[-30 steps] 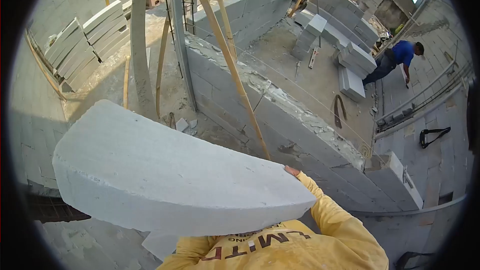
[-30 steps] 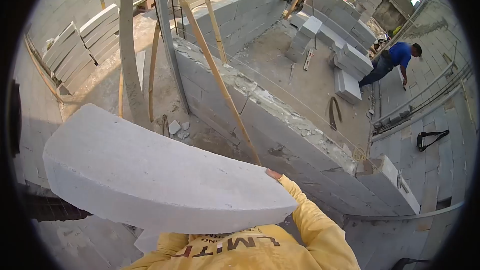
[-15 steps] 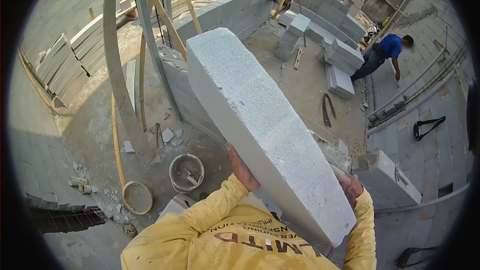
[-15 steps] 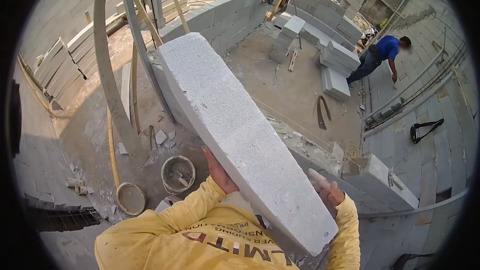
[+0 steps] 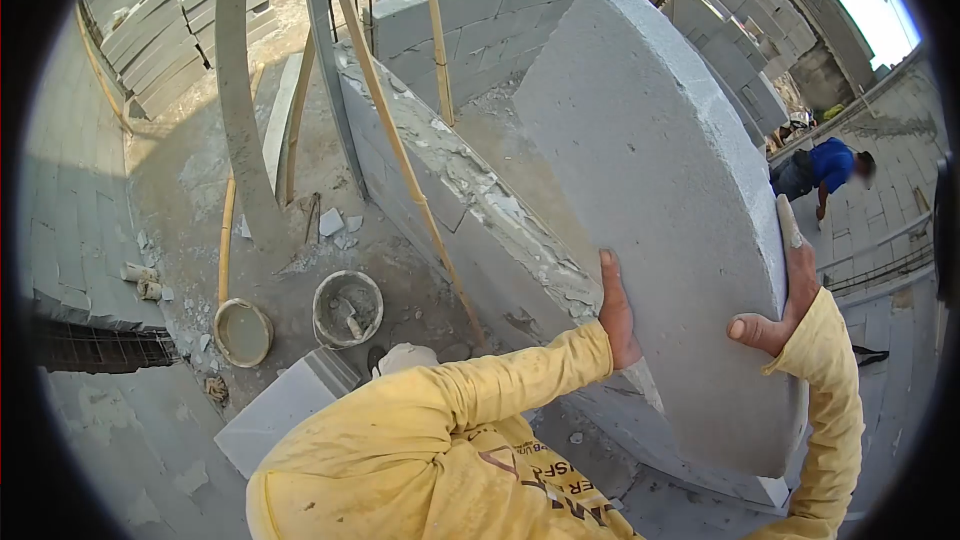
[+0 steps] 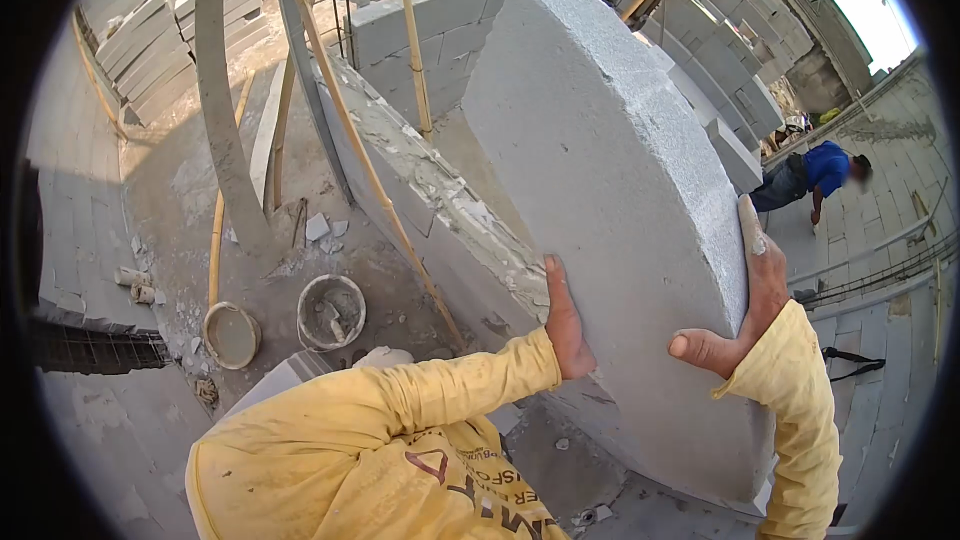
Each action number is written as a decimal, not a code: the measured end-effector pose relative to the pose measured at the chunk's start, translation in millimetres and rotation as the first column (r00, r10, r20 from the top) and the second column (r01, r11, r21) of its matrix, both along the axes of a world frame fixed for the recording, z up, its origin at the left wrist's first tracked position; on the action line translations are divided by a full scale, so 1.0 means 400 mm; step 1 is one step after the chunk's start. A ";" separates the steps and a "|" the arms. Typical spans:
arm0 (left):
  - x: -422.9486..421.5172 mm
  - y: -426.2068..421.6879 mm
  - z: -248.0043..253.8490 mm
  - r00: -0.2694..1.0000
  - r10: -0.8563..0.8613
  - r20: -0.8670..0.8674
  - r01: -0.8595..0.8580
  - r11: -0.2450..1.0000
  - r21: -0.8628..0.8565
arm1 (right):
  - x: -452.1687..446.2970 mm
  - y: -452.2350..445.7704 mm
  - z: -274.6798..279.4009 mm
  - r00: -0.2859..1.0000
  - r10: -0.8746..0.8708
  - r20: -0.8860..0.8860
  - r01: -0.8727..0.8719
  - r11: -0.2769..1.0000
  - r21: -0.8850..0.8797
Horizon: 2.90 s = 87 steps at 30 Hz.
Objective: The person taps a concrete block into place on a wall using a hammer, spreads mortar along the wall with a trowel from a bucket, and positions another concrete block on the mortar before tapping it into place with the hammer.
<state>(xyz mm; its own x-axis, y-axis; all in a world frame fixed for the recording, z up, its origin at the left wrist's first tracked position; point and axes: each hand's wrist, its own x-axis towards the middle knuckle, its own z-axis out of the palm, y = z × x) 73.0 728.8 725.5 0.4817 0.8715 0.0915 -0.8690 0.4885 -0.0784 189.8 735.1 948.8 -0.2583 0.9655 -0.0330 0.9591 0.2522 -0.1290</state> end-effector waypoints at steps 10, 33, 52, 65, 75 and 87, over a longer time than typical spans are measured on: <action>-0.111 0.115 -0.151 0.815 -0.224 -0.535 0.105 0.964 -0.243 | -0.070 0.184 -0.037 0.991 0.051 0.121 -0.027 0.982 -0.189; -0.117 0.083 -0.431 0.673 -0.251 -0.696 0.108 0.964 -0.243 | -0.002 0.260 -0.309 0.888 0.253 0.384 -0.069 0.899 -0.432; -0.079 -0.013 -0.481 0.396 -0.297 -0.869 0.219 0.950 -0.224 | 0.168 0.120 -0.455 0.939 0.192 0.285 -0.042 0.887 -0.460; -0.252 -0.015 -0.216 0.012 -0.209 -0.978 0.844 0.527 -0.102 | 0.178 0.080 -0.411 0.953 0.121 0.276 0.052 0.837 -0.544; -0.338 0.242 0.181 -0.193 0.932 -0.308 0.890 0.298 0.344 | 0.238 0.017 -0.491 0.998 -0.043 0.042 0.058 0.895 -0.443; -0.246 0.322 0.032 0.004 0.993 0.115 0.992 0.011 -0.124 | 0.256 -0.033 -0.495 0.995 -0.086 -0.056 0.061 0.933 -0.355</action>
<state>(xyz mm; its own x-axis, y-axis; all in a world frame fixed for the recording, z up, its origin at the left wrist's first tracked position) -25.3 857.5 738.4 0.8552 0.4984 -0.1424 0.4914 -0.8670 -0.0832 292.3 721.8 750.6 -0.2012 0.9113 -0.3592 0.9587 0.1079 -0.2633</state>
